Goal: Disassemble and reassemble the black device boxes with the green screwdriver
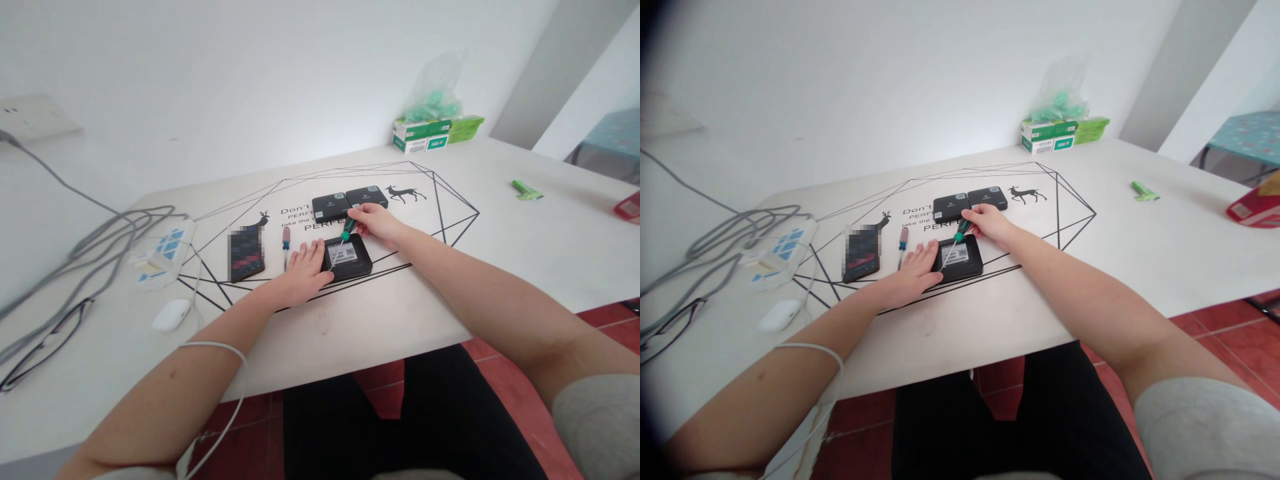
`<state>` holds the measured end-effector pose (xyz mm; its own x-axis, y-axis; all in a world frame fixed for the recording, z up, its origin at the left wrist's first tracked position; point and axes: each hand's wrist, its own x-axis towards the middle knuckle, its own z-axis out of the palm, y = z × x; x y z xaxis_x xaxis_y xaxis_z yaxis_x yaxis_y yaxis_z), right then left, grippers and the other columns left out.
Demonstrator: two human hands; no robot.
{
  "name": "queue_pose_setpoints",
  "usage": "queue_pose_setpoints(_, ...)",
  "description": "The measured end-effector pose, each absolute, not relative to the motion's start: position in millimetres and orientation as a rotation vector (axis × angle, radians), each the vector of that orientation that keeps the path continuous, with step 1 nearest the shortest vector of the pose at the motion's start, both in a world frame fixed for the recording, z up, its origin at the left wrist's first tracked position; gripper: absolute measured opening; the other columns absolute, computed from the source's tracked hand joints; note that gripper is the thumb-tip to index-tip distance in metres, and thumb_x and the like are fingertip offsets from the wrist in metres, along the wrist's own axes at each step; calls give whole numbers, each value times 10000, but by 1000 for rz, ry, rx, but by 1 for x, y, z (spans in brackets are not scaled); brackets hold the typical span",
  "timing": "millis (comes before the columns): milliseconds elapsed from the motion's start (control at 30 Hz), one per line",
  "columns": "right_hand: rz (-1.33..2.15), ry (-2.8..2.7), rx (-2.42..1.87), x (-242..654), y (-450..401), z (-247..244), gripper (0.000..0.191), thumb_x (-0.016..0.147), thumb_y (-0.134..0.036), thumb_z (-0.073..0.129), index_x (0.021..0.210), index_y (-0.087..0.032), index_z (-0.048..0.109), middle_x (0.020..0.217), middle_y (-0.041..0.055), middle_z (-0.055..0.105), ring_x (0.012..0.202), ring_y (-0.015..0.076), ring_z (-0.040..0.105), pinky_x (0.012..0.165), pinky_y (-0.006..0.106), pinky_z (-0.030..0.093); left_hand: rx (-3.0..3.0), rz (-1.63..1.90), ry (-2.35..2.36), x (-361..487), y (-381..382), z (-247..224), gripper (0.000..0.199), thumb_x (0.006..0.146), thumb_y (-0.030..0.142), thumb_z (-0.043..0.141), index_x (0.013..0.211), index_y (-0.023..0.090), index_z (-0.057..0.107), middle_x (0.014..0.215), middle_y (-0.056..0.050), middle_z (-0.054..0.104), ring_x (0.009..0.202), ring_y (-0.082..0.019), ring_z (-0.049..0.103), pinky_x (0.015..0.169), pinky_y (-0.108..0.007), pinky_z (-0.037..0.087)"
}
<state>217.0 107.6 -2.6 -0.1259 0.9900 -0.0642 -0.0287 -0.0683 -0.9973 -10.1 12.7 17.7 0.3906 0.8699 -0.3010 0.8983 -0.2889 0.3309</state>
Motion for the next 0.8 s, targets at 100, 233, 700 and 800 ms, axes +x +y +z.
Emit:
queue_pose_setpoints(100,1362,-1247,-1177,217,107,-2,277,1010,-238,694,761,-174,592,568,-20,641,448,62,511,443,179,428,2218,-99,1509,-11,14,17,898,1001,482,339,1725,73,1,1783,-164,-20,1648,-363,-65,1330,-597,104)
queue_pose_setpoints(233,1358,-1244,-1178,217,107,-3,274,1005,-253,704,768,-174,591,584,-17,651,461,61,520,455,177,437,2223,-187,1492,-15,19,17,868,999,393,326,1722,60,-20,1781,-165,-50,1650,-352,-68,1335,-577,105)
queue_pose_setpoints(700,1310,-1264,-1210,216,106,-2,267,955,-273,774,760,-178,619,527,-32,619,445,74,512,462,200,437,2294,-41,1451,-23,23,7,815,1004,374,370,1733,124,105,1781,-177,79,1650,-381,57,1309,-618,194)
queue_pose_setpoints(800,1306,-1265,-1207,216,107,-3,277,950,-283,780,751,-181,616,525,-33,618,444,74,507,463,200,437,2284,-38,1462,-22,24,7,823,994,383,386,1731,127,125,1779,-177,94,1651,-380,71,1308,-616,204)
